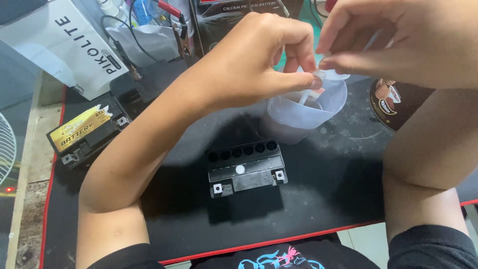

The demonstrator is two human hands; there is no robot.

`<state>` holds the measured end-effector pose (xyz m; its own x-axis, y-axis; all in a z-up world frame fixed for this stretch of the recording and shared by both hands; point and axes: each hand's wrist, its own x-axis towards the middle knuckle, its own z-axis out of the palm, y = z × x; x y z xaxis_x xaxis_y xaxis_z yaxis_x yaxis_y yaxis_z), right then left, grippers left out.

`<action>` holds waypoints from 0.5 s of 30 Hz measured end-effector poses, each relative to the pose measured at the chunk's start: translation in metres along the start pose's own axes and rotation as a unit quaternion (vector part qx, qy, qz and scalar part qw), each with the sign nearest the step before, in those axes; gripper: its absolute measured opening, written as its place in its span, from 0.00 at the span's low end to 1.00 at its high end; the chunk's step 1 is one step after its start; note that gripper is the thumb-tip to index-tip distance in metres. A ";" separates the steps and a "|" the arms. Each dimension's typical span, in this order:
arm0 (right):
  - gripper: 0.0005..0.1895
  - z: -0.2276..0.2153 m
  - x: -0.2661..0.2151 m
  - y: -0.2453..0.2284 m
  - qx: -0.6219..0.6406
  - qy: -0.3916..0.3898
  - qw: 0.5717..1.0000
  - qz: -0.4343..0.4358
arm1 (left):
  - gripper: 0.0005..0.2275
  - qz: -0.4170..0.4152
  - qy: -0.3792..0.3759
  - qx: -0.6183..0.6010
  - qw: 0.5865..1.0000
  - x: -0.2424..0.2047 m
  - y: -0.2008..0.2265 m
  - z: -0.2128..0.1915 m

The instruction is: Using a syringe to fill the individual cells of a lead-acid battery with liquid from a container.

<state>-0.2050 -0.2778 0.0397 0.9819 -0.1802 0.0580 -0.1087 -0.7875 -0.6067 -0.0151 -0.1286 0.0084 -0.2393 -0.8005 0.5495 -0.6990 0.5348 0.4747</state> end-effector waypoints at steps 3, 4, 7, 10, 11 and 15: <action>0.07 -0.001 -0.002 -0.007 -0.020 0.039 0.997 0.066 | 0.07 0.023 -0.006 0.012 1.000 0.000 -0.002 0.000; 0.08 -0.001 -0.001 -0.008 -0.018 0.048 0.994 0.091 | 0.07 0.038 0.002 -0.002 0.999 0.000 -0.003 0.000; 0.10 -0.002 -0.005 -0.005 -0.026 0.078 0.994 0.066 | 0.06 0.044 0.016 -0.021 0.999 0.001 0.000 -0.001; 0.11 -0.005 -0.008 -0.005 -0.049 0.097 0.994 0.008 | 0.07 0.055 0.026 -0.026 0.998 0.001 -0.004 0.001; 0.12 -0.007 -0.008 -0.007 -0.061 0.096 0.993 -0.002 | 0.09 0.073 0.031 -0.025 0.997 0.001 -0.007 0.001; 0.09 -0.005 -0.005 0.011 -0.031 0.102 0.994 -0.017 | 0.07 0.069 0.029 -0.031 0.997 0.001 -0.004 0.000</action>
<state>-0.2116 -0.2887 0.0365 0.9340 -0.2635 0.2414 -0.0911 -0.8287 -0.5522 -0.0124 -0.1316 0.0067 -0.2893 -0.7022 0.6506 -0.6185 0.6558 0.4329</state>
